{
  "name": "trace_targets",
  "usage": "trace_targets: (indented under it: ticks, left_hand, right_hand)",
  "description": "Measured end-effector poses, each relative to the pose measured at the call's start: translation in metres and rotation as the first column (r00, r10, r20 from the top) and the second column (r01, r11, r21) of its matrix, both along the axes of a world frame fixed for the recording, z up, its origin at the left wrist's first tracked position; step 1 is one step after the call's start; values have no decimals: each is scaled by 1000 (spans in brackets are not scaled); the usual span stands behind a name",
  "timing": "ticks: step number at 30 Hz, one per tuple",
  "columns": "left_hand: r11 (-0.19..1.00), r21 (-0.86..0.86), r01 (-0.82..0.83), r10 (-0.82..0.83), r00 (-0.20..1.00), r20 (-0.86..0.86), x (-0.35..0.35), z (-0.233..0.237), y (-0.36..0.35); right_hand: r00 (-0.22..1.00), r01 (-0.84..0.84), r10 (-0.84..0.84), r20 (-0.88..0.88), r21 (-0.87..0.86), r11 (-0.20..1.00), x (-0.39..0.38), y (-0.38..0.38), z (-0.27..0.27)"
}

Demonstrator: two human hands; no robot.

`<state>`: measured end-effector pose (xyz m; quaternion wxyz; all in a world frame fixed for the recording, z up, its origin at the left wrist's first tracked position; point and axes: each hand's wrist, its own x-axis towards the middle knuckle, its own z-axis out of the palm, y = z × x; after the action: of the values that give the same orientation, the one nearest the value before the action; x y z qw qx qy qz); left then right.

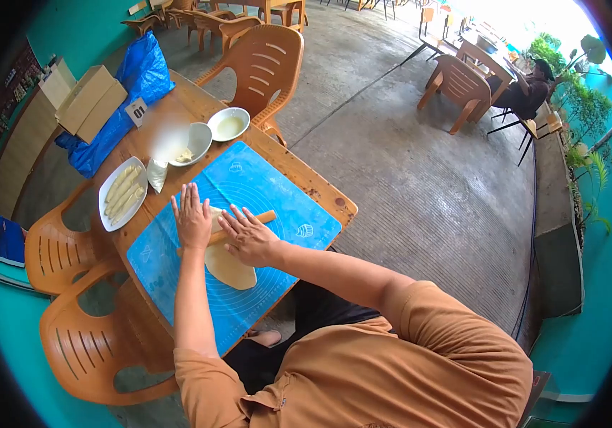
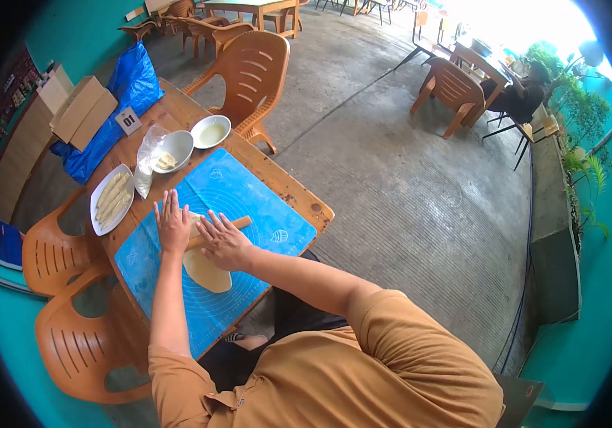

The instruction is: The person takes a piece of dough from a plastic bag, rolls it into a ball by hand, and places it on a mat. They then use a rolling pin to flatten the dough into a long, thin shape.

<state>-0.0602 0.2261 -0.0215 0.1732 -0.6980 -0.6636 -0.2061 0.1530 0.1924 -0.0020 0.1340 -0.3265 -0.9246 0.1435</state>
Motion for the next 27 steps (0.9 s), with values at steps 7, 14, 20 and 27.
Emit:
trace_targets:
  ticks: [7, 14, 20, 27]
  left_hand:
    - [999, 26, -30, 26, 985, 170, 7, 16, -54]
    - [966, -255, -39, 68, 992, 108, -13, 7, -76]
    - [915, -381, -133, 144, 990, 0, -16, 7, -43]
    - [875, -450, -180, 224, 973, 47, -26, 9, 3]
  right_hand:
    - [999, 46, -45, -8, 291, 956, -12, 26, -27]
    - [995, 55, -60, 81, 56, 997, -26, 54, -5]
    - [989, 99, -102, 108, 31, 995, -36, 84, -10]
    - [977, 162, -166, 134, 36, 986, -50, 121, -10]
